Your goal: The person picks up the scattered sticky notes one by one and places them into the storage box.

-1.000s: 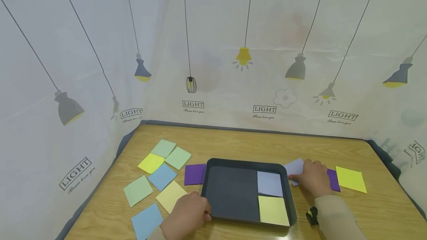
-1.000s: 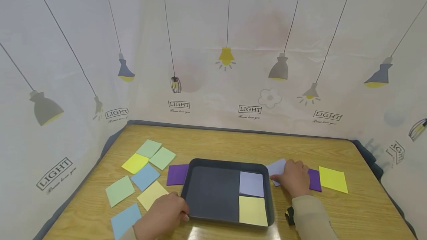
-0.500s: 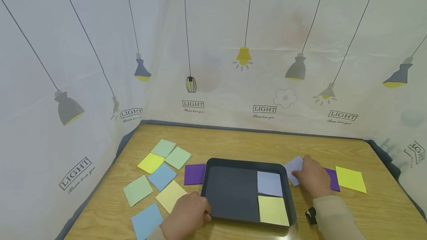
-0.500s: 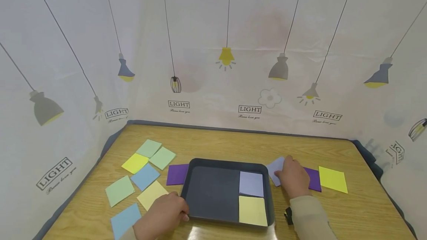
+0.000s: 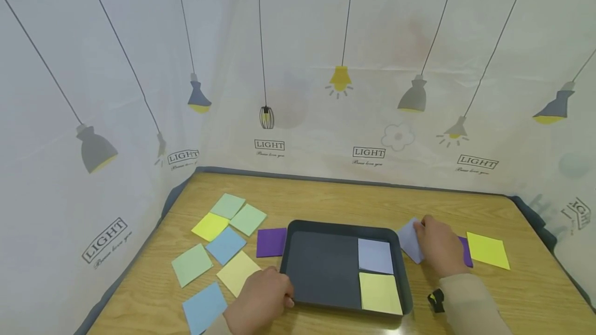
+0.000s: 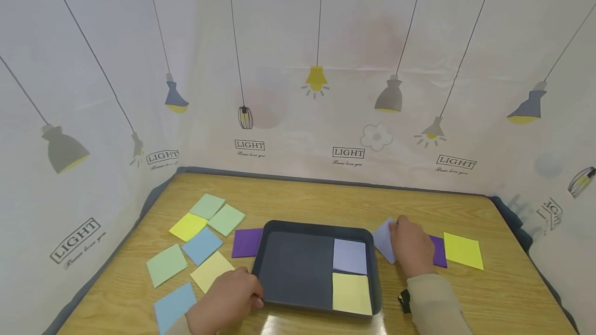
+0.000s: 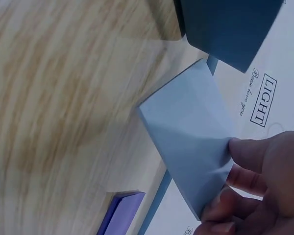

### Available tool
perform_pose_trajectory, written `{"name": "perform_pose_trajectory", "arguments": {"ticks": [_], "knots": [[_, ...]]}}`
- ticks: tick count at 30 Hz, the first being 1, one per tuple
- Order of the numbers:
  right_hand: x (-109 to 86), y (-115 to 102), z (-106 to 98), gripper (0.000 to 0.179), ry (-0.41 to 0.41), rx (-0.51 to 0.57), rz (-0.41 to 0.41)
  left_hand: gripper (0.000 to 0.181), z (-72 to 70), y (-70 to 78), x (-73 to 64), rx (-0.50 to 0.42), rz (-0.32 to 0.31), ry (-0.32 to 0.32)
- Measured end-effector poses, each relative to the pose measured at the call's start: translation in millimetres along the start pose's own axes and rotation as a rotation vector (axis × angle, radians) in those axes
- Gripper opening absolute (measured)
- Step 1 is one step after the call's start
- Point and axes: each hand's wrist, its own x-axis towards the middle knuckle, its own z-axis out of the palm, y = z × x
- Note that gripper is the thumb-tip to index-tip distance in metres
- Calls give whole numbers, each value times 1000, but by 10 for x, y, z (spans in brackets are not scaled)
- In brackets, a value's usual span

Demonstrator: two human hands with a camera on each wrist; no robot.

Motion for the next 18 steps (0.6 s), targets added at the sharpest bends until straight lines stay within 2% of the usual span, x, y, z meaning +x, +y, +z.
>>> {"name": "perform_pose_trajectory", "arguments": {"ticks": [9, 13, 18], "knots": [[-17, 7, -75, 32, 89, -30, -42, 10, -13, 2, -10, 7, 12, 23], [-38, -13, -154, 32, 99, -25, -27, 11, -17, 5, -15, 11, 17, 27], [-67, -51, -238, 34, 109, -14, -15, 10, -14, 14, -12, 0, 0, 2]]}}
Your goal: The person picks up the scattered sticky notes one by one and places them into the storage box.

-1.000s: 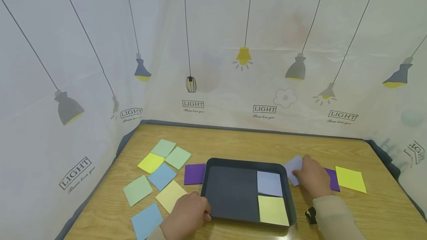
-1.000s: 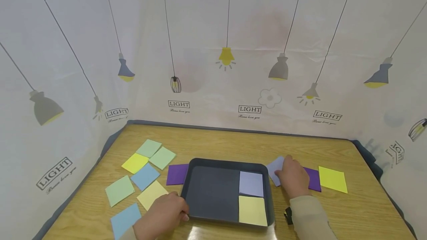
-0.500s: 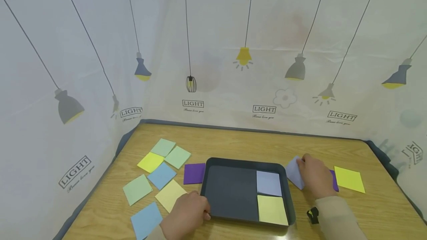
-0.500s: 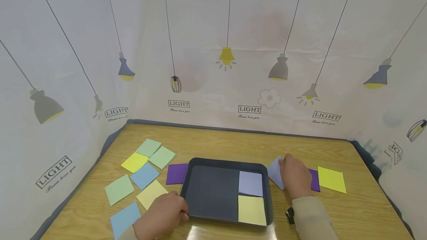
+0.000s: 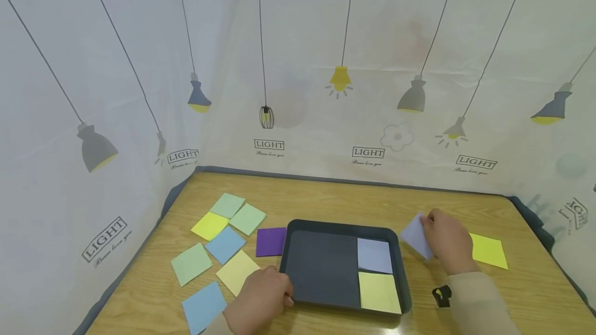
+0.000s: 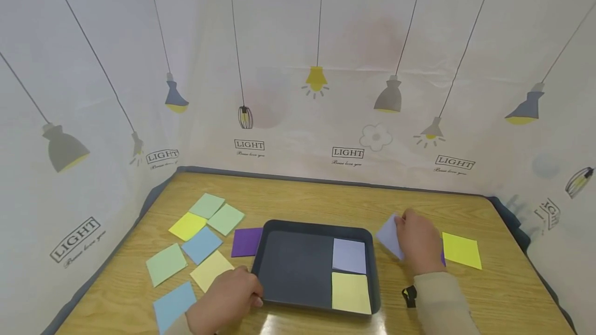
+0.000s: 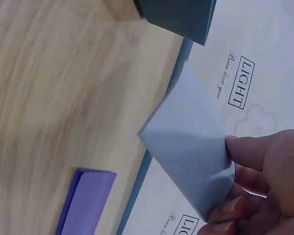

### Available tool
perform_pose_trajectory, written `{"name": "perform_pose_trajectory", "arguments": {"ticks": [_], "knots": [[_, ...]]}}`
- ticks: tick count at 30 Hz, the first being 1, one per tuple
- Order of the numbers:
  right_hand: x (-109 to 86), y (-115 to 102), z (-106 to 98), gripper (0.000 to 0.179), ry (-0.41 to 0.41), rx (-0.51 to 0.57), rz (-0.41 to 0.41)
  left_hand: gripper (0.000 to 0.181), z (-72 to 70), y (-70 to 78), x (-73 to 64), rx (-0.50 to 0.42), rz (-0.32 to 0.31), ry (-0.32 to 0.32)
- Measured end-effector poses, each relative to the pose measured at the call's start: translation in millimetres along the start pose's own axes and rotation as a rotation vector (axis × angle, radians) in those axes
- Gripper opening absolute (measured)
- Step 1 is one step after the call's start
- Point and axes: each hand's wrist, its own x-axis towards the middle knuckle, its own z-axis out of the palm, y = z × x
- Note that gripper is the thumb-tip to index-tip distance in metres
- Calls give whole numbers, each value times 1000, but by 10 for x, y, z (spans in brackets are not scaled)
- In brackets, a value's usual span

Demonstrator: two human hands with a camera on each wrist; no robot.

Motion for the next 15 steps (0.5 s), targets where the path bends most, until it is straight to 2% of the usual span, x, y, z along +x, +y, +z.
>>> {"name": "perform_pose_trajectory", "arguments": {"ticks": [8, 15], "knots": [[-4, -72, -38, 33, 37, 5, -27, 6, -6, -5, 7, -1, -18, -8], [-30, -178, -69, 37, 33, 40, -46, 8, 9, -16, 13, -2, -12, -4]]}}
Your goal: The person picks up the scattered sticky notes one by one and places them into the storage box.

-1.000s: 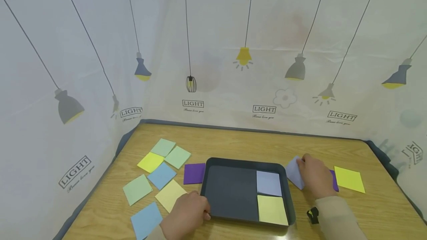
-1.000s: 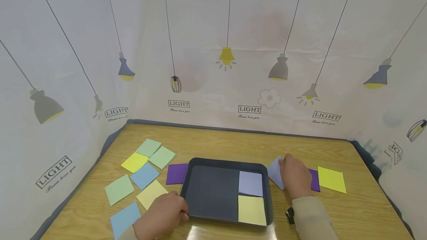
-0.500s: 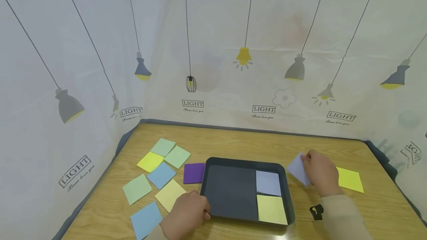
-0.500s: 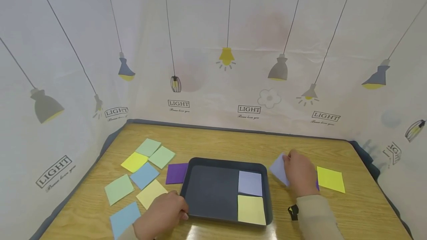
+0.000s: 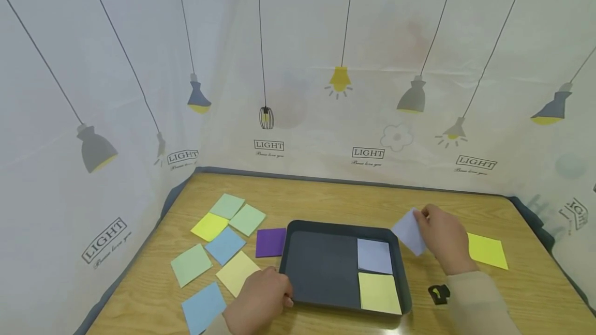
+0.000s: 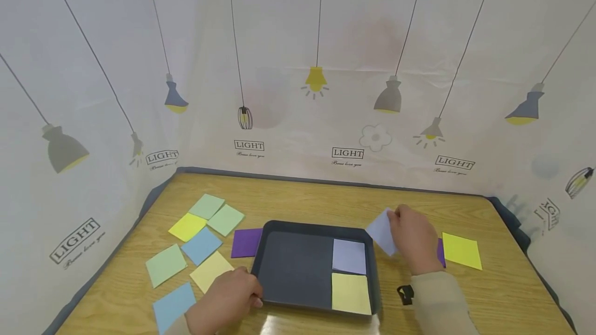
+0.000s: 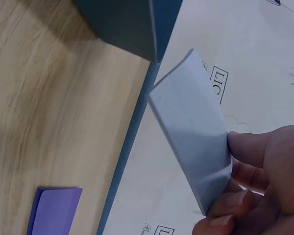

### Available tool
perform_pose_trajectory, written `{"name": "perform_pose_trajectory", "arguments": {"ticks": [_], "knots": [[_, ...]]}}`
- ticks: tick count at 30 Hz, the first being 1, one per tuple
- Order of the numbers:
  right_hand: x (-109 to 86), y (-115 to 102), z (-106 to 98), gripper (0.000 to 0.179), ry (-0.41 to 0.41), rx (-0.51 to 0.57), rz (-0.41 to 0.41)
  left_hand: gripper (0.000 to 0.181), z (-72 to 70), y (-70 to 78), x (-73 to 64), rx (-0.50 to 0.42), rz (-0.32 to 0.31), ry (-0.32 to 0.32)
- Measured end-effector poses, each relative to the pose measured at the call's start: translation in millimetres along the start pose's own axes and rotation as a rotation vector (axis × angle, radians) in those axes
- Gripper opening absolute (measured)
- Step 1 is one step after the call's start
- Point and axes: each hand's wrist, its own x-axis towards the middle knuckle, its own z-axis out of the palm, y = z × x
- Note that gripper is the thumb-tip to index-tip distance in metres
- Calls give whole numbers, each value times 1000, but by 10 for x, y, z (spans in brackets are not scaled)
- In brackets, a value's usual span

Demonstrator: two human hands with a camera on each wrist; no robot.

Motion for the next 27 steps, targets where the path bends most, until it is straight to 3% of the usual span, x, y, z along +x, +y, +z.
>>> {"name": "perform_pose_trajectory", "arguments": {"ticks": [13, 27], "knots": [[-10, -174, 44, 34, -32, 20, -45, 7, 1, -5, 7, -2, 8, -1], [22, -385, 199, 27, -83, 16, -168, 9, 8, -10, -2, -9, 24, 16]]}}
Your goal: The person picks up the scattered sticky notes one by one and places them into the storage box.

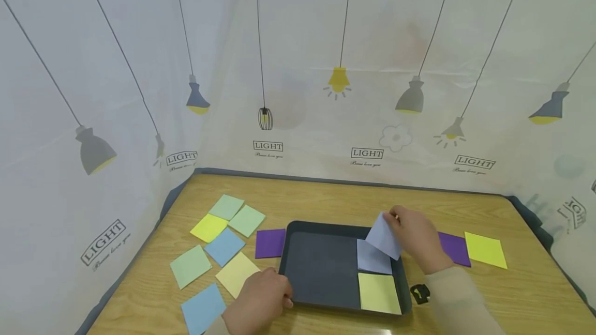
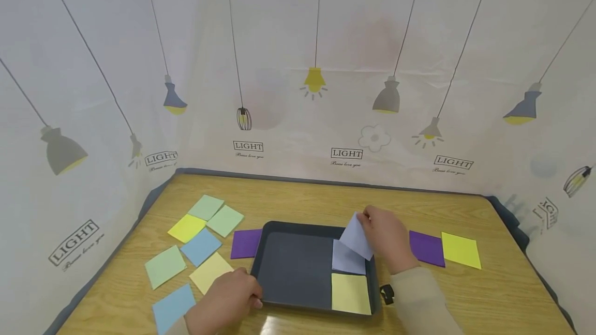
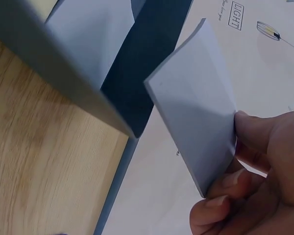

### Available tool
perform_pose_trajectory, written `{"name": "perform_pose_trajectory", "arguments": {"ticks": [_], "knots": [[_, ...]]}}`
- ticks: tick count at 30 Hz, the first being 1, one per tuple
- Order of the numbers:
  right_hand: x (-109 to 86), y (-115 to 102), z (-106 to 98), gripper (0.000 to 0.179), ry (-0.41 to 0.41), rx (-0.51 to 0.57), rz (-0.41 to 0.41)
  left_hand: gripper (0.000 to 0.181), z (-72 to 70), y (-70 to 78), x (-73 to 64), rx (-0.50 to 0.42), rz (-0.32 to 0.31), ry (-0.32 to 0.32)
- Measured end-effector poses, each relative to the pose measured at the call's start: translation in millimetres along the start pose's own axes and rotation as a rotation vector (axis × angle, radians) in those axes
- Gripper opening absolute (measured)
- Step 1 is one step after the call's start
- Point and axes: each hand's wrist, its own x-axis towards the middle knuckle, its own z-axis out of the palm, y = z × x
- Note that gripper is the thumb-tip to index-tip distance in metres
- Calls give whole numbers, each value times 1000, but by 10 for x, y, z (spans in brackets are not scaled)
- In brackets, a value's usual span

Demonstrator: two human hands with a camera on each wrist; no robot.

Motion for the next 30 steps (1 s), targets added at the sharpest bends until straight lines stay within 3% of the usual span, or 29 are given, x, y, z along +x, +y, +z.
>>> {"name": "perform_pose_trajectory", "arguments": {"ticks": [15, 30], "knots": [[66, -150, 172, 23, -92, -1, -34, 11, 41, -13, -16, 14, 31, 61], [51, -223, 359, 20, -173, -42, -70, 10, 20, -4, -13, 2, 14, 29]]}}
